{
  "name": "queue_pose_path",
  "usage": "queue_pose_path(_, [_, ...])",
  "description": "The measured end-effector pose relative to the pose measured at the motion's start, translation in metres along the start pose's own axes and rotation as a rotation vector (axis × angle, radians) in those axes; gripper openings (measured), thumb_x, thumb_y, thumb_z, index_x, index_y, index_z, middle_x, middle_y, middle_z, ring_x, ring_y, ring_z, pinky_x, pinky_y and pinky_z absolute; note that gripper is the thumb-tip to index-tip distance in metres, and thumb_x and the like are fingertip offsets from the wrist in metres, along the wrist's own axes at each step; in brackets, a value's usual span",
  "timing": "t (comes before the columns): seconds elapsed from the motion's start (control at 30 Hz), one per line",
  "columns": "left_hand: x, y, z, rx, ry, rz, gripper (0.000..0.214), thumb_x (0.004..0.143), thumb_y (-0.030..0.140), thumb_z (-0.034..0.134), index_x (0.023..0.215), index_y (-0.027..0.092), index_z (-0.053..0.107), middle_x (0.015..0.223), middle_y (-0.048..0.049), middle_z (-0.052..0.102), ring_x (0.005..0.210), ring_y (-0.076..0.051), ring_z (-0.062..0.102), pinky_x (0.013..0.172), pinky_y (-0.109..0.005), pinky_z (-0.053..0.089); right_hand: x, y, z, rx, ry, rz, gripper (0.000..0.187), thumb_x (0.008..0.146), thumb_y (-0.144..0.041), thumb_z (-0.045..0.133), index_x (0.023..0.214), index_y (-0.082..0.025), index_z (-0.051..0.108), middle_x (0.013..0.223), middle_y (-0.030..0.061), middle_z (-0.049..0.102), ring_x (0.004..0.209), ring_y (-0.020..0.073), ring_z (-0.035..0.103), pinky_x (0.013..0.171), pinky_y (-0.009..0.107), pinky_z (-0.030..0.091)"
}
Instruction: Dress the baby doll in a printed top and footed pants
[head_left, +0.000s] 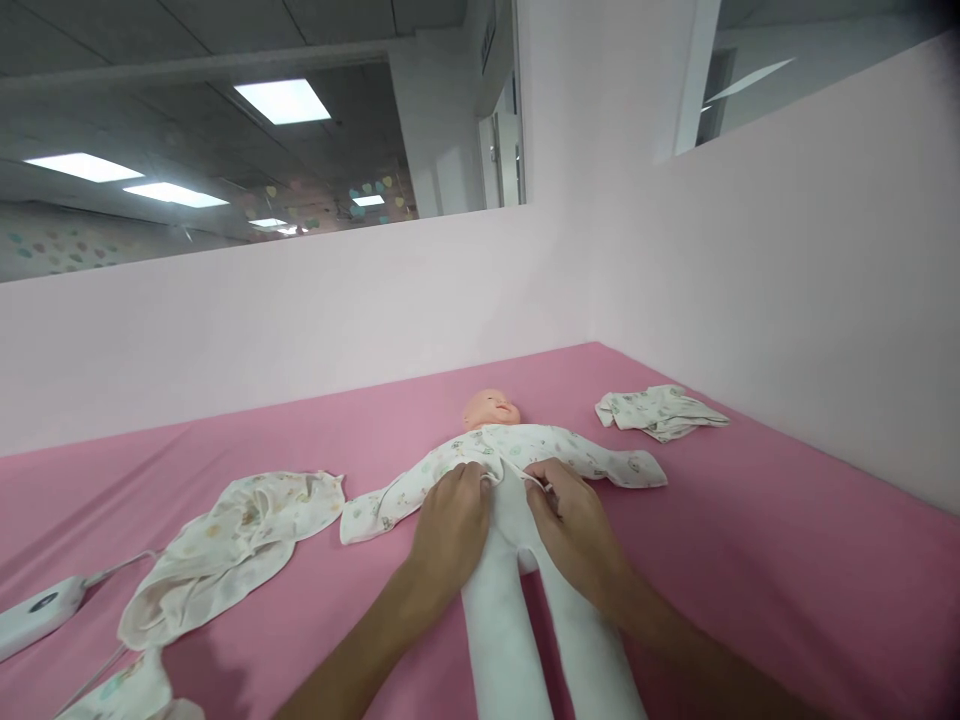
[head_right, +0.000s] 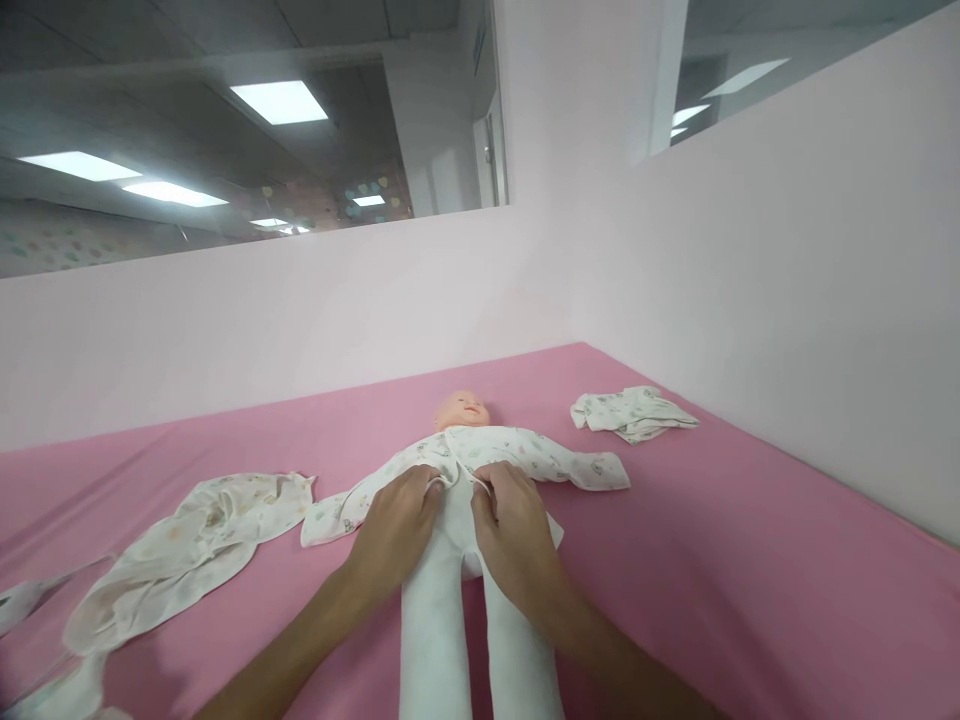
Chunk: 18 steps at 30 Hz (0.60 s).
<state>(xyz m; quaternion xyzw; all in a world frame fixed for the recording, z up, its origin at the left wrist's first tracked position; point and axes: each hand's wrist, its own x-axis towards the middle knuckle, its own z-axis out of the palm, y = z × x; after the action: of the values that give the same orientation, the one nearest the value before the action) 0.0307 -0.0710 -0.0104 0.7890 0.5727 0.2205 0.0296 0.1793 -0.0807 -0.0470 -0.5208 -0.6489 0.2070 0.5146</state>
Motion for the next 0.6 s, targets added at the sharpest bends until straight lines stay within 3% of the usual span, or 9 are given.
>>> queue_pose_path(0.1, [0.004,-0.002,-0.005,-0.017,-0.017,-0.002,0.025,0.093,0.021,0.031,0.074,0.020,0.048,0.082,-0.0026,0.061,0.073,-0.019,0.054,0.063,-0.030,0.036,0.001,0.000,-0.001,0.012,-0.002,0.033,0.014,0.088,-0.024,0.041,0.084,-0.022,0.054,0.082,0.0010,0.059,0.079,0.0193,0.052,0.070,0.033,0.040])
queue_pose_path(0.33, [0.002,-0.009,0.003,-0.168,-0.024,0.152,0.024,0.096,0.025,0.036,0.096,0.023,0.059,0.092,-0.0002,0.063,0.085,-0.018,0.056,0.073,-0.032,0.041,0.007,-0.005,-0.009,0.015,0.037,0.121,0.015,0.086,-0.029,0.046,0.080,-0.023,0.058,0.075,-0.0012,0.059,0.069,0.0170,0.051,0.062,0.030,0.039])
queue_pose_path(0.6, [-0.004,-0.012,0.021,-0.171,0.205,0.263,0.015,0.094,0.019,0.044,0.097,0.020,0.058,0.089,0.0006,0.063,0.080,-0.015,0.058,0.069,-0.029,0.044,0.002,-0.009,-0.008,-0.056,-0.006,0.193,0.026,0.083,-0.036,0.052,0.061,-0.022,0.048,0.061,-0.0027,0.051,0.059,0.0148,0.044,0.056,0.028,0.034])
